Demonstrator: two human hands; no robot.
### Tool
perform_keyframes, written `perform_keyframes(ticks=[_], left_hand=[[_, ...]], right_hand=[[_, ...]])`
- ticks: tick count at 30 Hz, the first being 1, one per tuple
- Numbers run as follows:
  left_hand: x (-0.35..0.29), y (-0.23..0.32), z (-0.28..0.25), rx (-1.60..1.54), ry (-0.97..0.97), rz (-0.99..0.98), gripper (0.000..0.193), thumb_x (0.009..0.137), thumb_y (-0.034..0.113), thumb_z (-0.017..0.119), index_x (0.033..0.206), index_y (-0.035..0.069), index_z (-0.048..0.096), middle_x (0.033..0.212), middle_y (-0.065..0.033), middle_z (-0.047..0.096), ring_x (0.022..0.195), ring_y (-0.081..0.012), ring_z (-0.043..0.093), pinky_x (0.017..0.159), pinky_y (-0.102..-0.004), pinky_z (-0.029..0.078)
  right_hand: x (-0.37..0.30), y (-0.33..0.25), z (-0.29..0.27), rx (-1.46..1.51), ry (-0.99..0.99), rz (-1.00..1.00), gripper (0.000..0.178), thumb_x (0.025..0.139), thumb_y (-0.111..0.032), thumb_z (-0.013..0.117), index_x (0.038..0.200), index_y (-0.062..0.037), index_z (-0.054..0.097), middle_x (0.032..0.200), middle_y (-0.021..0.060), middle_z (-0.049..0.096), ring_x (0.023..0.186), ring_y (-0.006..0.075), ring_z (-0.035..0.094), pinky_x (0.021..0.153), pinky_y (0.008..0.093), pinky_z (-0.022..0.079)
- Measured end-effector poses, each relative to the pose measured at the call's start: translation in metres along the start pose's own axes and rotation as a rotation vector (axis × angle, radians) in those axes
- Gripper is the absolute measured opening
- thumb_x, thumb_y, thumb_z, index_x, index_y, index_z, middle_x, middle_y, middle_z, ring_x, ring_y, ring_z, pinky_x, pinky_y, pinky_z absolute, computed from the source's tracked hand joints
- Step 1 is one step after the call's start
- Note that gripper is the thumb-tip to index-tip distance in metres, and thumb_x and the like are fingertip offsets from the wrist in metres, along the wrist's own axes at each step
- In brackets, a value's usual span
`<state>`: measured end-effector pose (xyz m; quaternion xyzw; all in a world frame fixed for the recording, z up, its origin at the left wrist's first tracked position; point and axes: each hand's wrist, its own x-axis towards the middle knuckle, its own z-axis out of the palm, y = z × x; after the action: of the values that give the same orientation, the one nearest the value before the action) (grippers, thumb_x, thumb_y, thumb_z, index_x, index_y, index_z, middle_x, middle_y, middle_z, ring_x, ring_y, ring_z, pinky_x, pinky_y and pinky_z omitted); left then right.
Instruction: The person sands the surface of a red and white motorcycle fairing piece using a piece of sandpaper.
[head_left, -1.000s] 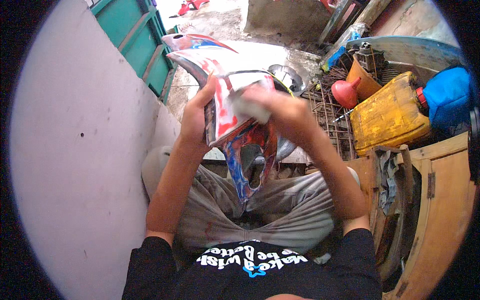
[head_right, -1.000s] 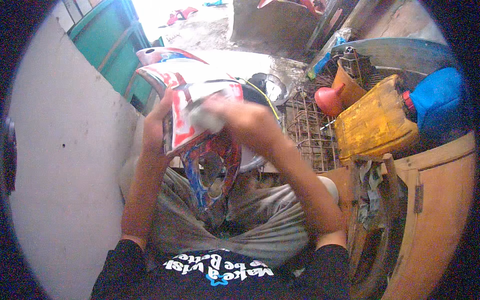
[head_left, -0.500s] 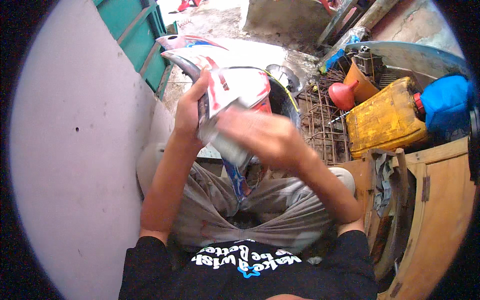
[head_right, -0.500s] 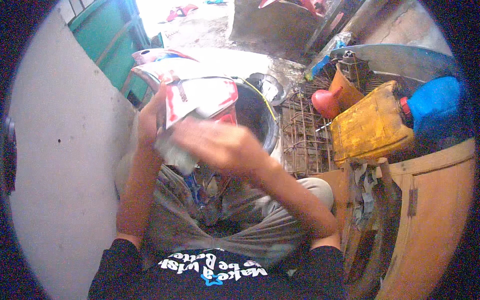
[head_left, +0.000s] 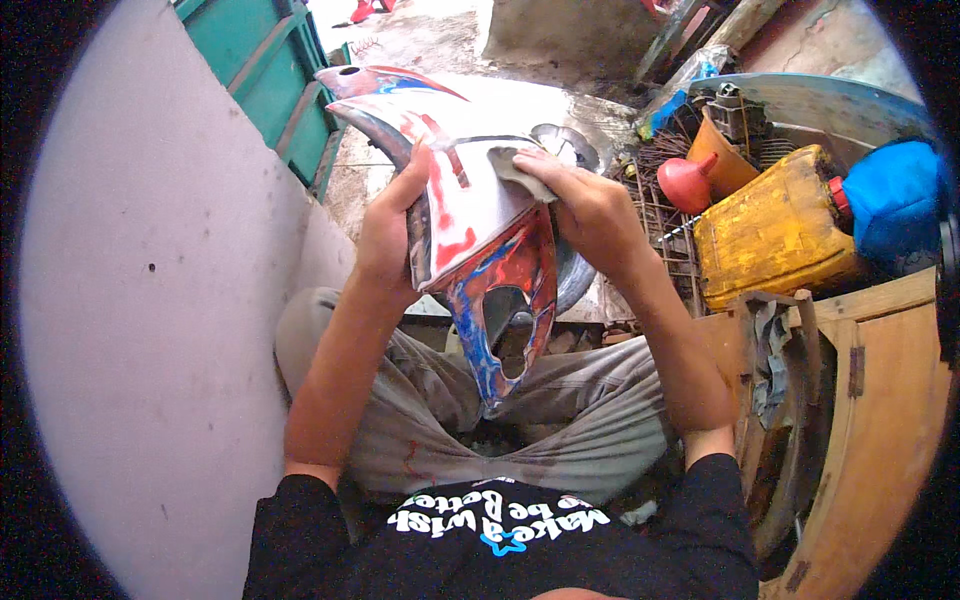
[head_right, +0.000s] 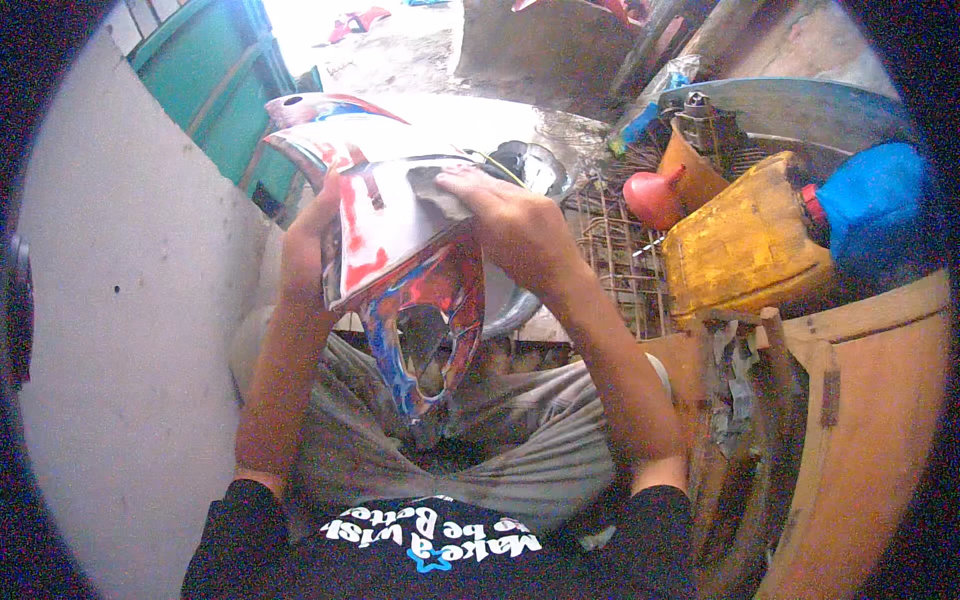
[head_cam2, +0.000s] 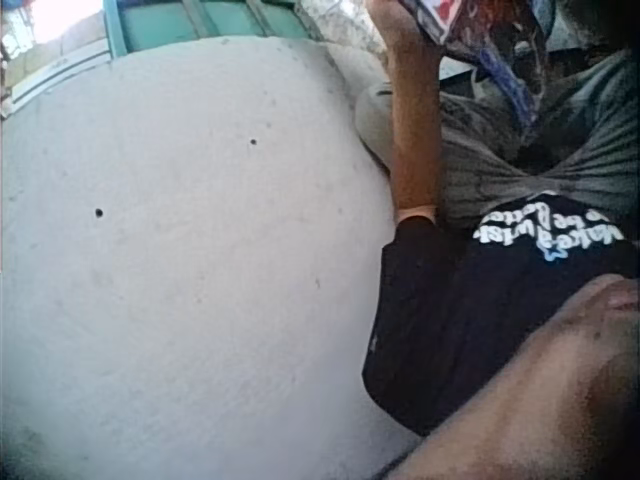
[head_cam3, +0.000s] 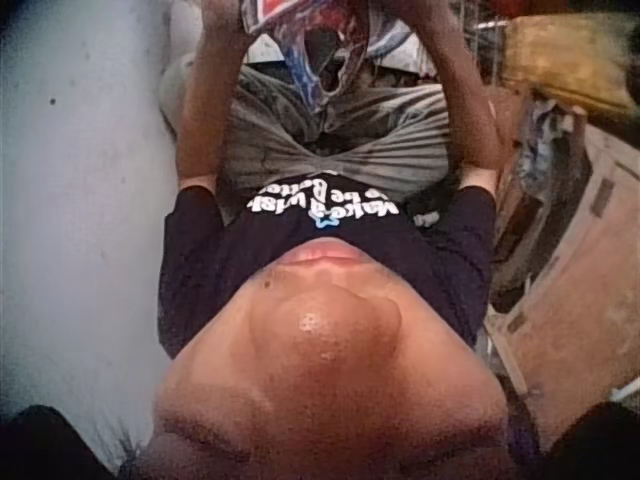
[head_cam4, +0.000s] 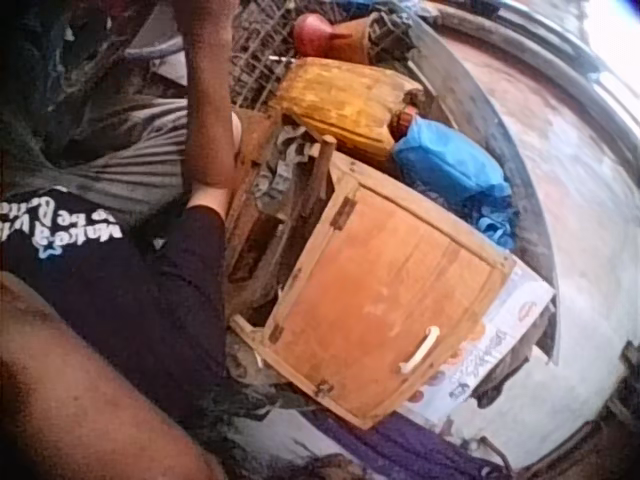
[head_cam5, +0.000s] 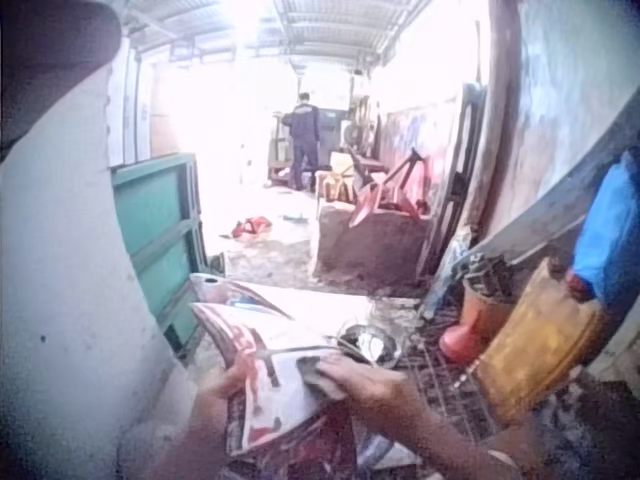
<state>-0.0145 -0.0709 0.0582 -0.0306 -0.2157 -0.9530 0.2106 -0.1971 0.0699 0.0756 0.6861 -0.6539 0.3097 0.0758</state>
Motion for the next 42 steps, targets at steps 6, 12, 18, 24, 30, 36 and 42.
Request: perform_keyframes(ticks=[6, 12, 18, 24, 30, 36, 42], left_hand=[[-0.002, 0.001, 0.006, 0.049, 0.026, 0.003, 0.048, 0.106, 0.036, 0.045, 0.135, -0.002, 0.048, 0.123, -0.0168, 0.064, 0.106, -0.0243, 0.066, 0.096, -0.0401, 0.052], [-0.009, -0.002, 0.015, 0.209, 0.156, -0.06, 0.048, 0.105, 0.036, 0.045, 0.136, -0.001, 0.047, 0.123, -0.0172, 0.063, 0.107, -0.0259, 0.066, 0.097, -0.0423, 0.053], [-0.006, -0.008, 0.023, 0.295, 0.219, -0.038, 0.048, 0.105, 0.036, 0.045, 0.137, 0.0, 0.046, 0.126, -0.0177, 0.061, 0.112, -0.028, 0.064, 0.1, -0.0437, 0.051], [-0.01, -0.003, 0.016, 0.247, 0.176, -0.072, 0.048, 0.105, 0.036, 0.046, 0.136, -0.001, 0.047, 0.125, -0.0177, 0.062, 0.109, -0.0266, 0.065, 0.099, -0.0418, 0.052], [-0.006, -0.004, 0.013, 0.129, 0.127, -0.082, 0.048, 0.105, 0.035, 0.045, 0.135, -0.002, 0.048, 0.125, -0.0184, 0.063, 0.108, -0.0267, 0.066, 0.097, -0.0419, 0.053], [-0.004, -0.003, 0.017, 0.142, 0.103, -0.019, 0.05, 0.105, 0.035, 0.047, 0.137, -0.003, 0.047, 0.127, -0.0185, 0.062, 0.11, -0.0266, 0.065, 0.099, -0.0421, 0.051], [-0.011, 0.003, 0.017, 0.147, 0.093, 0.023, 0.051, 0.105, 0.035, 0.046, 0.139, -0.003, 0.044, 0.129, -0.0194, 0.06, 0.113, -0.0278, 0.064, 0.101, -0.0428, 0.05]], right_hand=[[-0.005, -0.049, 0.011, 0.096, 0.096, -0.425, 0.037, 0.085, -0.003, 0.063, 0.122, -0.003, 0.064, 0.12, 0.0156, 0.069, 0.109, 0.0277, 0.069, 0.092, 0.039, 0.058], [-0.003, -0.004, 0.014, 0.037, 0.136, -0.204, 0.043, 0.083, -0.009, 0.067, 0.125, -0.0039, 0.064, 0.12, 0.0165, 0.069, 0.113, 0.0286, 0.067, 0.094, 0.0389, 0.056], [-0.003, -0.012, 0.005, 0.037, 0.124, -0.315, 0.043, 0.081, -0.006, 0.068, 0.123, -0.0026, 0.064, 0.12, 0.0153, 0.069, 0.109, 0.0286, 0.069, 0.092, 0.0392, 0.057], [-0.002, -0.055, 0.008, 0.039, 0.091, -0.433, 0.036, 0.087, -0.007, 0.06, 0.122, 0.0007, 0.064, 0.121, 0.0178, 0.069, 0.112, 0.03, 0.068, 0.096, 0.0395, 0.055], [-0.005, 0.003, 0.014, -0.045, 0.134, -0.241, 0.041, 0.082, -0.011, 0.069, 0.122, -0.0026, 0.065, 0.12, 0.0148, 0.069, 0.112, 0.029, 0.068, 0.095, 0.0406, 0.056], [-0.009, -0.033, 0.008, 0.061, 0.086, -0.419, 0.038, 0.083, -0.007, 0.067, 0.121, -0.0032, 0.067, 0.121, 0.0135, 0.07, 0.111, 0.0257, 0.069, 0.095, 0.0378, 0.056], [-0.005, -0.038, 0.011, 0.176, 0.022, -0.274, 0.037, 0.087, -0.01, 0.06, 0.123, -0.0063, 0.065, 0.122, 0.0166, 0.068, 0.112, 0.0294, 0.068, 0.095, 0.0397, 0.056]])
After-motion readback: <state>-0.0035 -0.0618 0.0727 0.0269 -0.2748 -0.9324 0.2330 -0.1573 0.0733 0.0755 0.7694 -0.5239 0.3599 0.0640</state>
